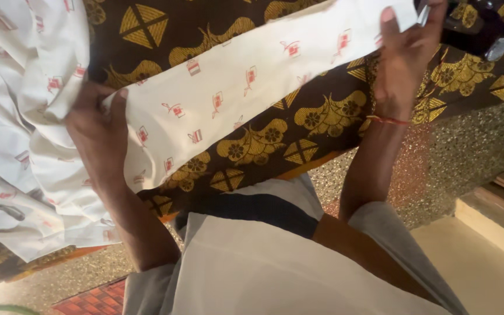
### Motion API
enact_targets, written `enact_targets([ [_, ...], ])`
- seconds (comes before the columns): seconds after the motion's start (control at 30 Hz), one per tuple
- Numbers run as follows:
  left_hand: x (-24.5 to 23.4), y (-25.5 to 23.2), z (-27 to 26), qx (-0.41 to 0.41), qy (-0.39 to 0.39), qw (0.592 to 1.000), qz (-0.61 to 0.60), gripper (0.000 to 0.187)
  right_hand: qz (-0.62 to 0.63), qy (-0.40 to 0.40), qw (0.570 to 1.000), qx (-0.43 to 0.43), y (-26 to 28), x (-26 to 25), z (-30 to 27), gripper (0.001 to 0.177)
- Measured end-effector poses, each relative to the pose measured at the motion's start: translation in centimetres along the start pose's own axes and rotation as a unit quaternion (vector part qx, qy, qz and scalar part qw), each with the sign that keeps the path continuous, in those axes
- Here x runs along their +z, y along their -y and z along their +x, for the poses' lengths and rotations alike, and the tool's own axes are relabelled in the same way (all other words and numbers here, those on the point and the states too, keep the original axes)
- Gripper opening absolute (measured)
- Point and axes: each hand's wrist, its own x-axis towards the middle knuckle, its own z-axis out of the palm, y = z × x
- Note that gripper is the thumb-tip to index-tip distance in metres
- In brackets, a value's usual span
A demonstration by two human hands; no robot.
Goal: The person irons a white shirt with a red pattern on a patterned ironing board. They smooth the fabric with one hand while moving the iron with the other, then fold the shirt and place it on the board.
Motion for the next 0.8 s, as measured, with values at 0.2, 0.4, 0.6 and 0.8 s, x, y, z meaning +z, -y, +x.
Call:
enact_targets([
  [0.2,0.7,0.0,0.5,0.080,-0.016,0.996,0.039,0.011,-0.052,-0.042,0.997,0.026,-2.4,-0.3,0.3,0.055],
  [0.4,0.5,-0.1,0.3,0.041,-0.008,0.997,0.070,0.011,-0.143,0.026,0.988,-0.056,2.0,2.6,-1.4,0.037],
  [0.6,2.9,-0.5,-1.1,0.171,-0.072,0.966,0.177,0.019,-0.367,0.045,0.921,-0.126,5.7,6.1,-4.1,0.035],
  [0.8,8.7,-6.4,-2.3,0.306,0.157,0.926,0.154,0.074,-0.395,0.244,0.879,-0.107,2.8,7.5,-2.9,0.066],
])
